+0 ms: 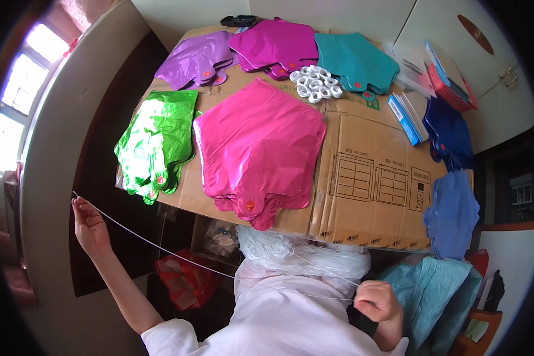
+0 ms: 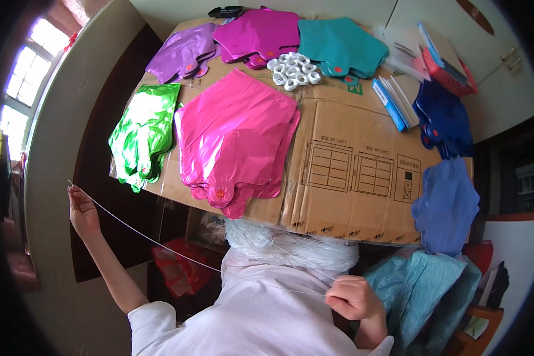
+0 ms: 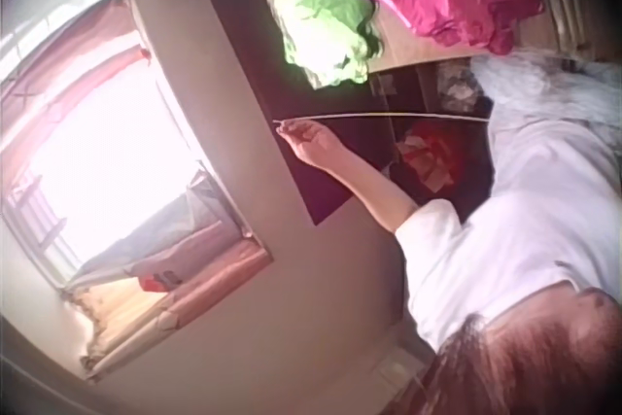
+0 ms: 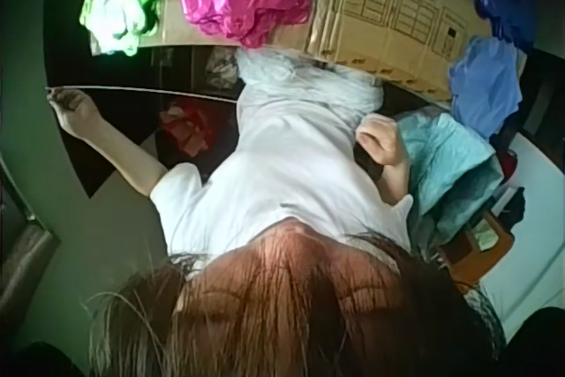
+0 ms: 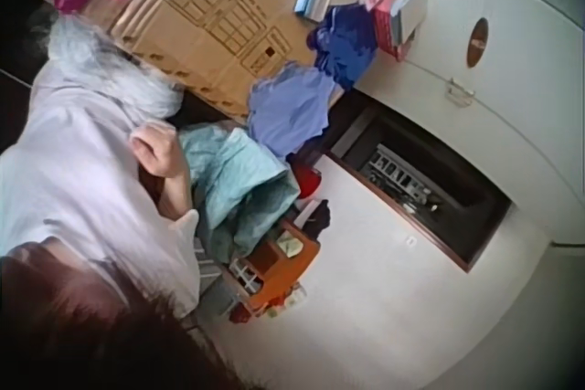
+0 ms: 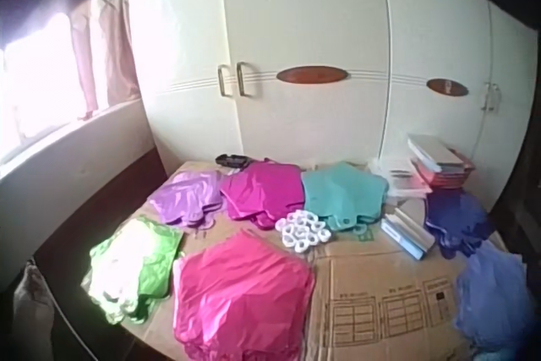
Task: The person is threading small white plastic components onto a string and placing them on top of organized stacks of colored plastic bags.
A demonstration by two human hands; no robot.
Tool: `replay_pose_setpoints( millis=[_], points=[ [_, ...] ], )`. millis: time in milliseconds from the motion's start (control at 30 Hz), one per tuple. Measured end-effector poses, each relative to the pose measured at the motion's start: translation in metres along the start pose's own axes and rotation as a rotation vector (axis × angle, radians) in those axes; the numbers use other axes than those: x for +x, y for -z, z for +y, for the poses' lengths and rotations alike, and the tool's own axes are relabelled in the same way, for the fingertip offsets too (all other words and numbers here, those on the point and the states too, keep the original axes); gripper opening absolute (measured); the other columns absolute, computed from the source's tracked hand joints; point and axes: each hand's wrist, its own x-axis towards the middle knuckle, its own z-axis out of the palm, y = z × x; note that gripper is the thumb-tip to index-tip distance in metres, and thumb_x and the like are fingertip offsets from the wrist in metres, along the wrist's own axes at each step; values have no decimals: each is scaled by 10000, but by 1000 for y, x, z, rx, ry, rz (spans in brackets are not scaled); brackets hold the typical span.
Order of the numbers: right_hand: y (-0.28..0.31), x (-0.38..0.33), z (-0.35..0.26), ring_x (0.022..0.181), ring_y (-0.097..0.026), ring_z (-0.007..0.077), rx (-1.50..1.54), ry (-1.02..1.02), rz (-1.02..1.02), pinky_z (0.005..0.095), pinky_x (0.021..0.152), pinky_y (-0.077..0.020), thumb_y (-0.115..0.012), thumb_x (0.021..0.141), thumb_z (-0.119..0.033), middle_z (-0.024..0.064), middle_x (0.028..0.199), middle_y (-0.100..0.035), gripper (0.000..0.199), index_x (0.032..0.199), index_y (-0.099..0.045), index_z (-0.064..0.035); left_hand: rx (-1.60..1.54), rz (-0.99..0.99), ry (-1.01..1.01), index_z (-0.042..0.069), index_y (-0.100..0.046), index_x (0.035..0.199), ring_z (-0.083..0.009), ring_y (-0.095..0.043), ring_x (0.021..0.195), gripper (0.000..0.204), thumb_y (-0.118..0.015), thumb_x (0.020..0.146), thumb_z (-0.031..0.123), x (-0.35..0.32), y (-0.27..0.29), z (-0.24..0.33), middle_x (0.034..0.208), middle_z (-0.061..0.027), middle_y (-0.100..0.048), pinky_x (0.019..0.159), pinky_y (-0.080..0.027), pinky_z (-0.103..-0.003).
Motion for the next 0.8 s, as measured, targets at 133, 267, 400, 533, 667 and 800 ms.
replay_pose_setpoints(
  millis=[133, 267, 400, 533, 667, 800],
  points=[
    [41, -70, 0, 432, -441, 169, 33, -102, 499, 287, 411, -323, -561, 704, -189, 37, 489, -452, 230, 540, -474, -53, 197, 310, -392, -12, -548, 1035, -120, -602, 835, 189, -447, 932, 109, 58, 67, 59, 941, -98, -606, 653, -501, -174],
    [73, -132, -23, 502, -488, 150, -85, -228, 798, 251, 468, -341, -519, 710, -79, 72, 506, -479, 170, 555, -492, -14, 447, -13, -57, 1, -558, 999, -105, -595, 790, 150, -470, 919, 92, 14, 45, 44, 921, -75, -609, 622, -480, -162],
    [57, -63, -41, 701, -555, 278, -839, -402, 319, 343, 636, -443, -629, 667, -65, 117, 808, -595, 176, 837, -620, -19, 1022, -241, 303, -8, -603, 892, -75, -554, 631, 114, -584, 830, 86, -60, -45, -31, 783, -92, -631, 564, -428, -169],
    [18, 9, -32, 992, -537, 300, -588, -141, 197, 388, 907, -422, -695, 645, -100, 124, 1026, -583, 325, 953, -614, -37, 1128, -654, 754, -49, -620, 931, -88, -578, 692, 160, -573, 848, 80, -109, -103, -118, 796, -73, -649, 607, -452, -214],
    [-30, 91, -20, 1045, -533, 307, -88, 293, 175, 388, 947, -395, -692, 746, -182, 137, 1137, -552, 557, 1213, -446, -3, 835, -907, 930, -69, -591, 1019, -130, -569, 838, 210, -473, 891, 48, -133, -130, -162, 921, -95, -640, 759, -439, -259],
    [-72, 128, -5, 949, -577, 262, 147, 223, 108, 337, 845, -440, -649, 803, -164, 138, 1070, -577, 492, 1216, -429, -11, 327, -643, 1109, -45, -602, 1019, -62, -467, 677, 207, -485, 878, 52, -148, -119, -186, 940, -92, -633, 621, -375, -201]
  ],
)
